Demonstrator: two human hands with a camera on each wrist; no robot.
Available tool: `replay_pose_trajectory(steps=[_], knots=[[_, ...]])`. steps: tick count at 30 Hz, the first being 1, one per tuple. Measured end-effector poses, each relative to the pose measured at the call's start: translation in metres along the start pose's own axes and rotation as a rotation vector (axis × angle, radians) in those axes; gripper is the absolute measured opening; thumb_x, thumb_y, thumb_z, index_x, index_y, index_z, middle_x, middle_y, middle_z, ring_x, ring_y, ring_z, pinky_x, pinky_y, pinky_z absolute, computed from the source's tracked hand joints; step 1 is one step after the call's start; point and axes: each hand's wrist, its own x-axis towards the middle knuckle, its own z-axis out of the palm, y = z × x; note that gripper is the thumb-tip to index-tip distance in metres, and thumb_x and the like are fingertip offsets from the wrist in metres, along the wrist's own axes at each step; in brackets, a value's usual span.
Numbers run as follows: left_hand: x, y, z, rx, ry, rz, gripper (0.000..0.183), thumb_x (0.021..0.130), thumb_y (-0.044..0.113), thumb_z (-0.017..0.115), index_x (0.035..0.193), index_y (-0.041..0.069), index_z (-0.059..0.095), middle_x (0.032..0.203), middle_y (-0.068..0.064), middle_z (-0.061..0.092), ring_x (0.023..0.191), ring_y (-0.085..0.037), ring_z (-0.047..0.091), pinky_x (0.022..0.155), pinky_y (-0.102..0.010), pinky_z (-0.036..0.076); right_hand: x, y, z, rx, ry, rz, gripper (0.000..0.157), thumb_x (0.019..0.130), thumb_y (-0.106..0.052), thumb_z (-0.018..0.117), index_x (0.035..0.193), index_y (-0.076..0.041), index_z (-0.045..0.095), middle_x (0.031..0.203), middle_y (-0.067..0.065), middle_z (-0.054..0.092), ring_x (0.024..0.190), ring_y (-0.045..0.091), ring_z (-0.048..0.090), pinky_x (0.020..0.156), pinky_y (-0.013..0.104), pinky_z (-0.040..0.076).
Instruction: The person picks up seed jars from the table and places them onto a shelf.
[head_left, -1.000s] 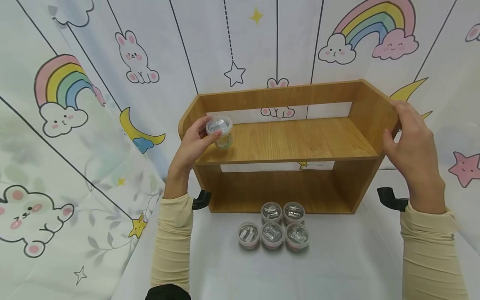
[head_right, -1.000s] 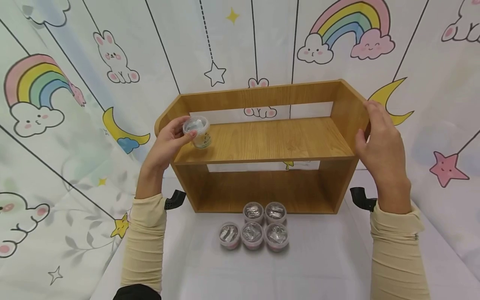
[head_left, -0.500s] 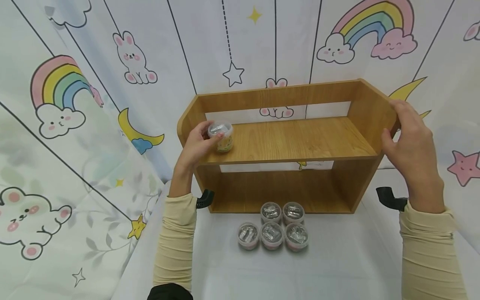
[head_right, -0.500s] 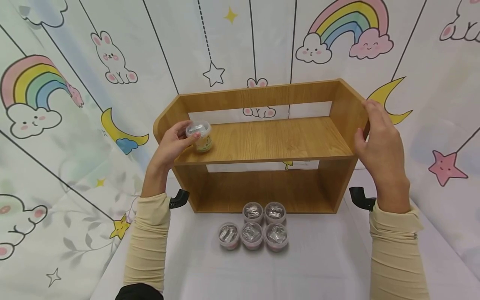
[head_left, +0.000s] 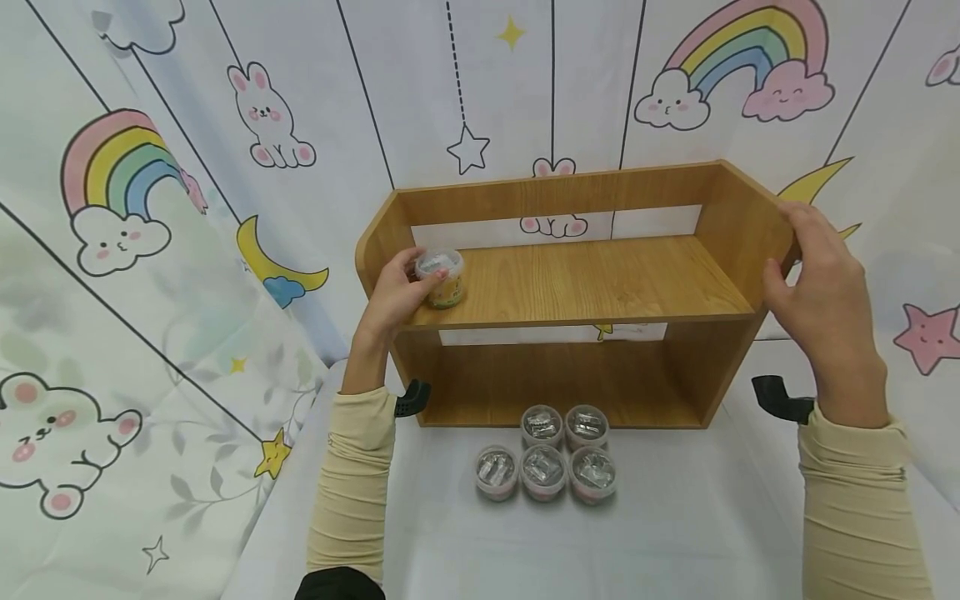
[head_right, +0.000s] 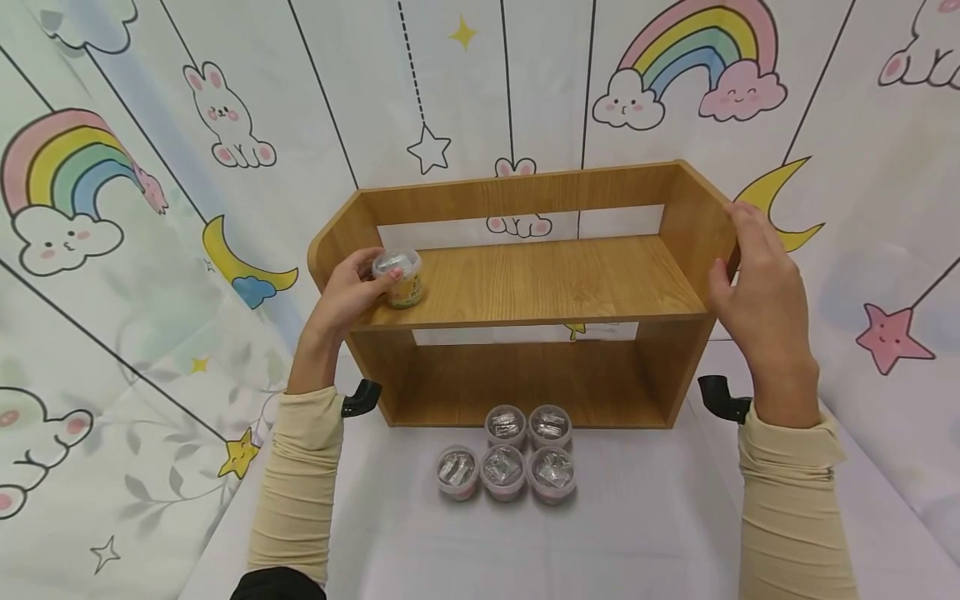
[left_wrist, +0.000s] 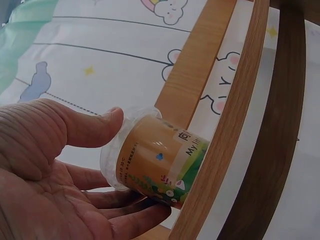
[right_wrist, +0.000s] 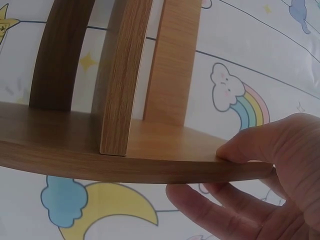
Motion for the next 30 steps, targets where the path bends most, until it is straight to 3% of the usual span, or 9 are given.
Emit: replay_pose_trajectory(steps=[8,16,24,30], knots=[[0.0,-0.003,0.0,0.029,0.007,-0.015,0.064,0.096,0.02,0.066,0.147,-0.004,0.035,0.144,-0.022,0.043,0.13,-0.032,0.045,0.109,-0.041,0.037,-0.001,-0.002,0.001,0.003,-0.004,0.008,0.064,0.093,0.002,0.057,0.152,-0.011,0.036,0.152,0.013,0.04,0.125,0.046,0.049,0.103,0.058,0.037],[-0.008,0.002,-0.001,0.056,0.026,0.024,0.066,0.096,0.021,0.067,0.149,0.0,0.033,0.145,-0.02,0.043,0.13,-0.034,0.046,0.105,-0.042,0.042,-0.002,-0.004,0.0,0.006,-0.006,0.012,0.064,0.093,0.001,0.057,0.152,-0.011,0.036,0.153,0.012,0.04,0.126,0.045,0.048,0.104,0.057,0.036],[-0.033,0.01,-0.004,0.228,0.047,0.095,0.067,0.095,0.023,0.068,0.15,0.003,0.034,0.15,-0.019,0.04,0.133,-0.041,0.042,0.105,-0.052,0.04,-0.001,0.002,0.002,0.001,-0.008,0.013,0.066,0.093,0.0,0.057,0.153,-0.015,0.035,0.154,0.009,0.039,0.125,0.045,0.049,0.104,0.057,0.037],[-0.052,0.012,-0.01,0.269,0.058,0.15,0.069,0.095,0.023,0.068,0.149,-0.002,0.033,0.152,-0.02,0.036,0.136,-0.04,0.039,0.109,-0.051,0.035,-0.001,0.003,0.001,0.014,0.005,0.001,0.066,0.093,0.0,0.057,0.153,-0.017,0.036,0.154,0.007,0.04,0.126,0.043,0.049,0.105,0.055,0.036]])
